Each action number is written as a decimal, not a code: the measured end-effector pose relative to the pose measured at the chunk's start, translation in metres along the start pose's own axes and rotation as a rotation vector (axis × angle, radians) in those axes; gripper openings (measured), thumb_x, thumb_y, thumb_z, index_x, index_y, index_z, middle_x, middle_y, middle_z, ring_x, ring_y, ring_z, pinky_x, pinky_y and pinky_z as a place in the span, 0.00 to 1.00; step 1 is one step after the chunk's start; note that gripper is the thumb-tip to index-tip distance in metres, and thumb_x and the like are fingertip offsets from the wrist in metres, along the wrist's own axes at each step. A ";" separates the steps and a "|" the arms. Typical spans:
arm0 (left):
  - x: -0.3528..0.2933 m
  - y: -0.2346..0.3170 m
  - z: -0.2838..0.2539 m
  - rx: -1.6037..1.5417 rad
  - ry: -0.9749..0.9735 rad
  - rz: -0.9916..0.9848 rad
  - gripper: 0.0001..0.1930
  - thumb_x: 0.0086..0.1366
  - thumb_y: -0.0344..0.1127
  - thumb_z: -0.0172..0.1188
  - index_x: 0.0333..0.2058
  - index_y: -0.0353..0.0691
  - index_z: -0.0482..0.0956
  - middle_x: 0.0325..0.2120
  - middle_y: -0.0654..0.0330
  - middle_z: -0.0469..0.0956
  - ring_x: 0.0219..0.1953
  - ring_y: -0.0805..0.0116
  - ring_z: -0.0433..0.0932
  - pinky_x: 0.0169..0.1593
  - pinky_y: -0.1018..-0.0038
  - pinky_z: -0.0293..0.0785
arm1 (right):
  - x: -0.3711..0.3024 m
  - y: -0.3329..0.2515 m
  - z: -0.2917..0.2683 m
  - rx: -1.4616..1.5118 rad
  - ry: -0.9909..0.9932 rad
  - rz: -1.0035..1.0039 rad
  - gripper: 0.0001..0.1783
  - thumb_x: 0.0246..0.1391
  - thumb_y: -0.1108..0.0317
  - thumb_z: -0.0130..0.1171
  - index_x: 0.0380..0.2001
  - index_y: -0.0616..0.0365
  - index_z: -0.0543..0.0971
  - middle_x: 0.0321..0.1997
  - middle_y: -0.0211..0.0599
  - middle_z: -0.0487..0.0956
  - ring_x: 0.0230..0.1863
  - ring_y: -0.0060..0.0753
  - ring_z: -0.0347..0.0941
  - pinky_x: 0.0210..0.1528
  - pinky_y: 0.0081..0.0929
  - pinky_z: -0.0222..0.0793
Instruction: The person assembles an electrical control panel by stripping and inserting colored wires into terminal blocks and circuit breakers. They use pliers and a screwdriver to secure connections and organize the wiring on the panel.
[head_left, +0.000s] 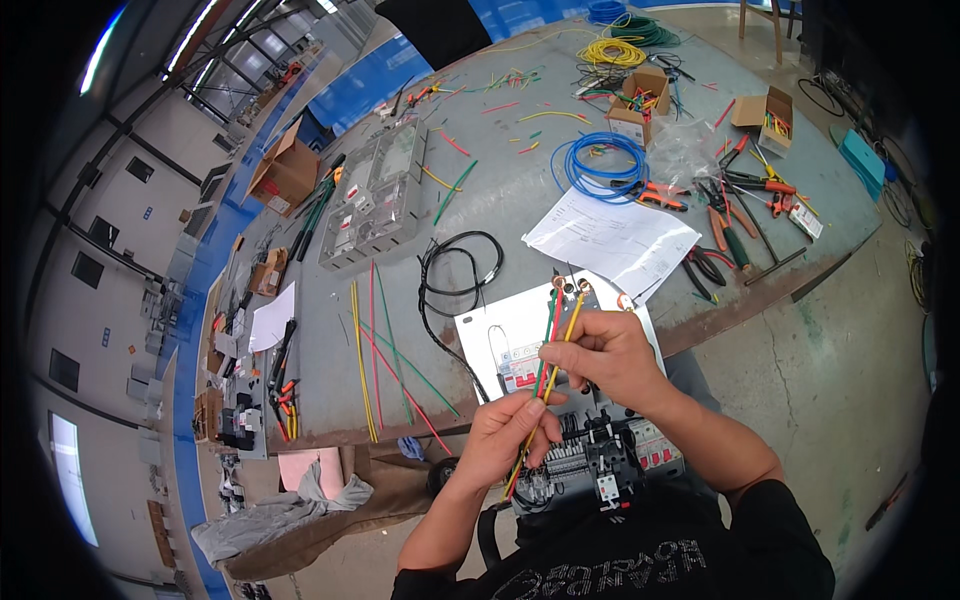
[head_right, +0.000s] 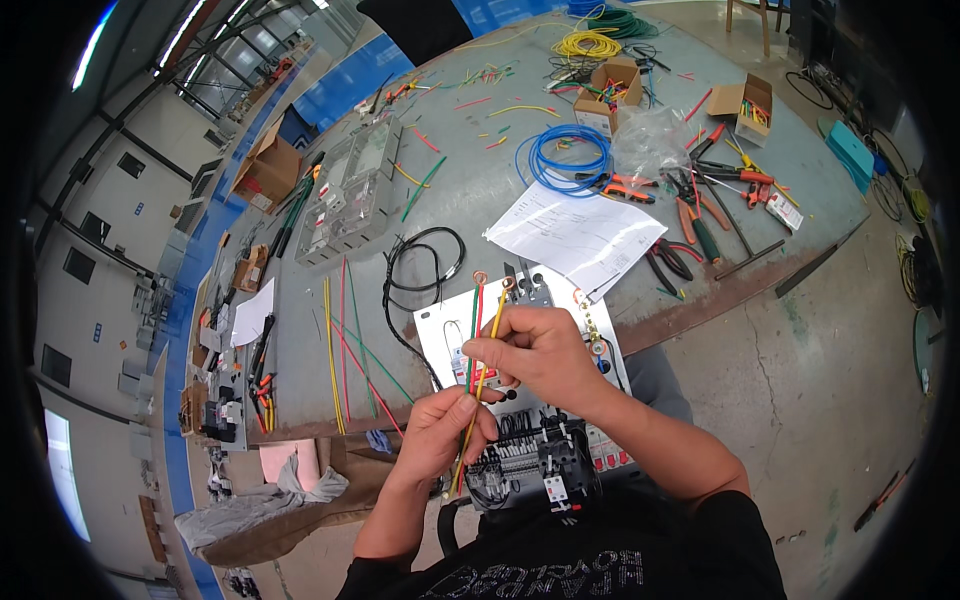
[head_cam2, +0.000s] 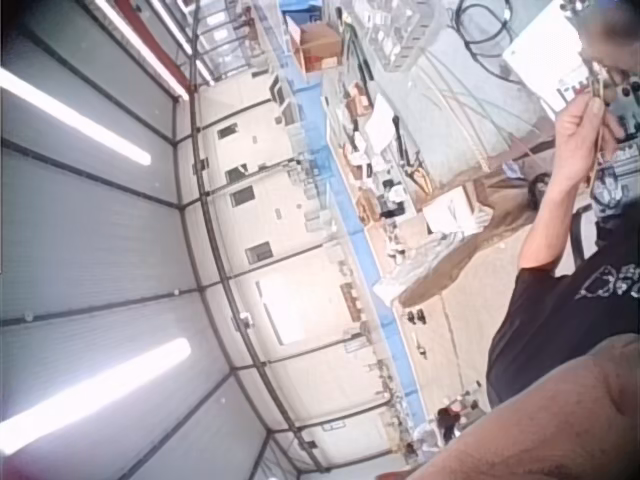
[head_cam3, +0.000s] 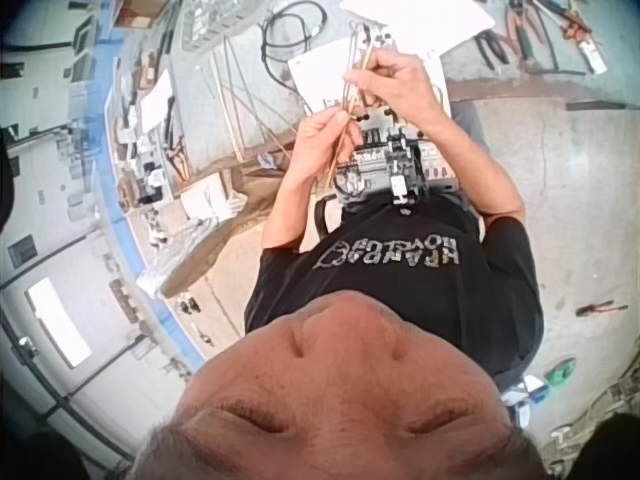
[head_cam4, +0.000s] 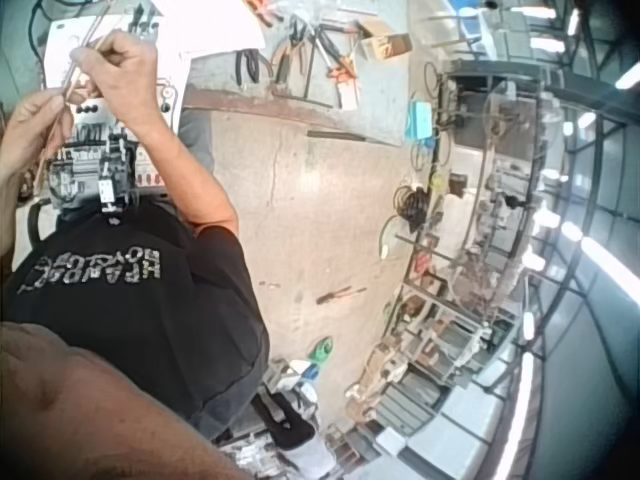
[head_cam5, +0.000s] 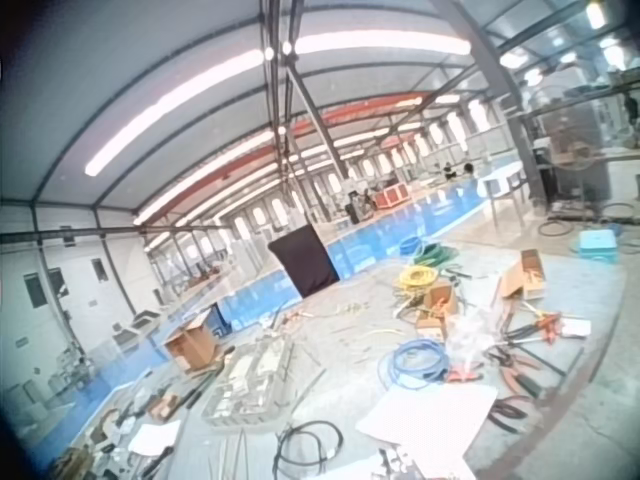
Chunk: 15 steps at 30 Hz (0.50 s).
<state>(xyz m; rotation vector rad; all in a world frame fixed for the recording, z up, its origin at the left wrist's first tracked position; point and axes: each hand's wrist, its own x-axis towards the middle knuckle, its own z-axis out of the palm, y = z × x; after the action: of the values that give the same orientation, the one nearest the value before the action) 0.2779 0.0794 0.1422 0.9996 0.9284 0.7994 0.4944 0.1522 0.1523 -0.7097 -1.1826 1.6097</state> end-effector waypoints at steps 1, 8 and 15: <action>0.000 -0.001 -0.001 0.008 0.001 0.004 0.20 0.85 0.42 0.49 0.58 0.29 0.79 0.32 0.56 0.83 0.20 0.76 0.75 0.25 0.80 0.69 | 0.000 0.000 0.000 -0.008 -0.001 -0.001 0.09 0.64 0.70 0.72 0.37 0.66 0.86 0.27 0.26 0.82 0.24 0.10 0.73 0.24 0.14 0.65; -0.001 -0.001 0.000 -0.023 0.017 -0.005 0.20 0.85 0.42 0.50 0.56 0.29 0.79 0.31 0.57 0.83 0.20 0.76 0.75 0.25 0.80 0.70 | 0.001 -0.001 0.001 -0.165 0.027 -0.118 0.10 0.61 0.69 0.75 0.31 0.66 0.85 0.24 0.24 0.77 0.24 0.10 0.67 0.24 0.19 0.60; -0.002 0.001 0.002 -0.015 0.024 -0.015 0.20 0.84 0.42 0.51 0.55 0.28 0.80 0.31 0.58 0.83 0.20 0.76 0.75 0.25 0.79 0.71 | 0.004 0.001 -0.001 -0.245 0.050 -0.138 0.18 0.56 0.66 0.79 0.23 0.63 0.79 0.19 0.25 0.74 0.22 0.14 0.63 0.23 0.25 0.58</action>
<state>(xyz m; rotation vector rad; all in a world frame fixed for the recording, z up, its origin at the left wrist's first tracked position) 0.2785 0.0774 0.1438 0.9707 0.9483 0.8066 0.4932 0.1567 0.1512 -0.8006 -1.3758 1.3396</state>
